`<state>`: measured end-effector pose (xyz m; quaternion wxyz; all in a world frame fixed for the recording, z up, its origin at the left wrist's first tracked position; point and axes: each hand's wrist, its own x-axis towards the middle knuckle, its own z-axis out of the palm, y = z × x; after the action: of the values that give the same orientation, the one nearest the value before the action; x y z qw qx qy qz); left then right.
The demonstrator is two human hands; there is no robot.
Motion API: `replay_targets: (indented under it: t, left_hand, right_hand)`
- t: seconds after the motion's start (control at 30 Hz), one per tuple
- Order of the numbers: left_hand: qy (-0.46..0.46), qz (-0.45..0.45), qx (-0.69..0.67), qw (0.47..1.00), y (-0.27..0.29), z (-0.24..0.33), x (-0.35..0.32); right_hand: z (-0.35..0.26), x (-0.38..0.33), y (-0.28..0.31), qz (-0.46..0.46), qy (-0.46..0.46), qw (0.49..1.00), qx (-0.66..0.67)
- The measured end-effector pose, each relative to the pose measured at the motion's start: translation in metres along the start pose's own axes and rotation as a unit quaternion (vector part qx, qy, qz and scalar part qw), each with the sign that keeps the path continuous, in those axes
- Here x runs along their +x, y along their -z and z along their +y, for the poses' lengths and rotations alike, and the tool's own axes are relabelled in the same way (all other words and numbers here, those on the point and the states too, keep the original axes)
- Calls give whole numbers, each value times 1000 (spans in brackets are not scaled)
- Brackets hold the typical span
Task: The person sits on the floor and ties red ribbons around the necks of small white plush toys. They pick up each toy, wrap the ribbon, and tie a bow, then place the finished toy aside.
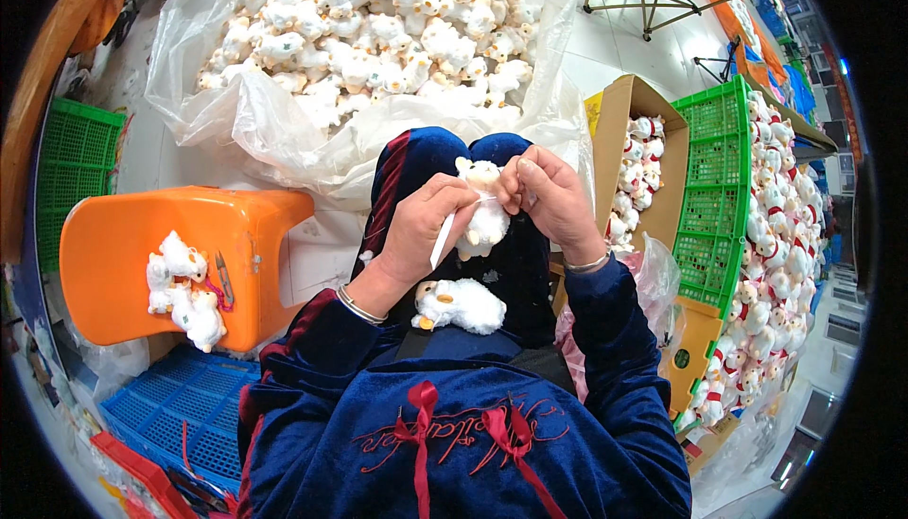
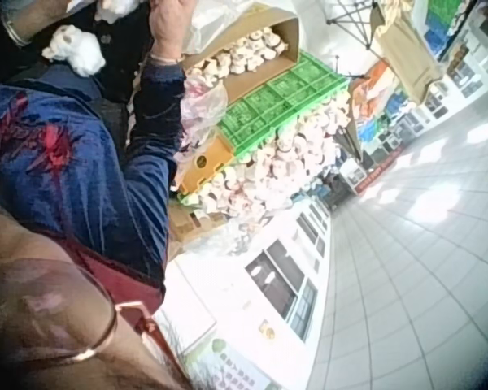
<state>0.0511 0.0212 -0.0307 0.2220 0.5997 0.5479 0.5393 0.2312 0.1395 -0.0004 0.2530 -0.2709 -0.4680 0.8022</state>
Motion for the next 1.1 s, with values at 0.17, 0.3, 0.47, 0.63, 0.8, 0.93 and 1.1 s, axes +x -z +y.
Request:
replay_targets:
  t: [0.17, 0.3, 0.47, 0.63, 0.8, 0.93, 1.1]
  left_hand:
    - [49, -13, -30, 998, 14, 1, 0]
    - [58, -12, -28, 998, 14, -1, 0]
    - [56, -2, -47, 997, 13, 6, 3]
    - [94, -34, -128, 987, 9, 13, 1]
    - [153, -122, -193, 961, 16, 17, 2]
    - [271, -135, -278, 912, 17, 8, 5]
    - [288, -90, -204, 931, 7, 13, 9]
  right_hand:
    - [13, 2, 14, 28, 17, 979, -202]
    - [14, 3, 4, 15, 98, 928, -360]
    - [-4, -3, -26, 2, 49, 876, -480]
    - [9, -3, -26, 31, 95, 856, -507]
    - [26, -13, -25, 81, 155, 849, -499]
    - [29, -17, -27, 83, 193, 847, -489]
    - [31, -20, -25, 87, 201, 850, -480]
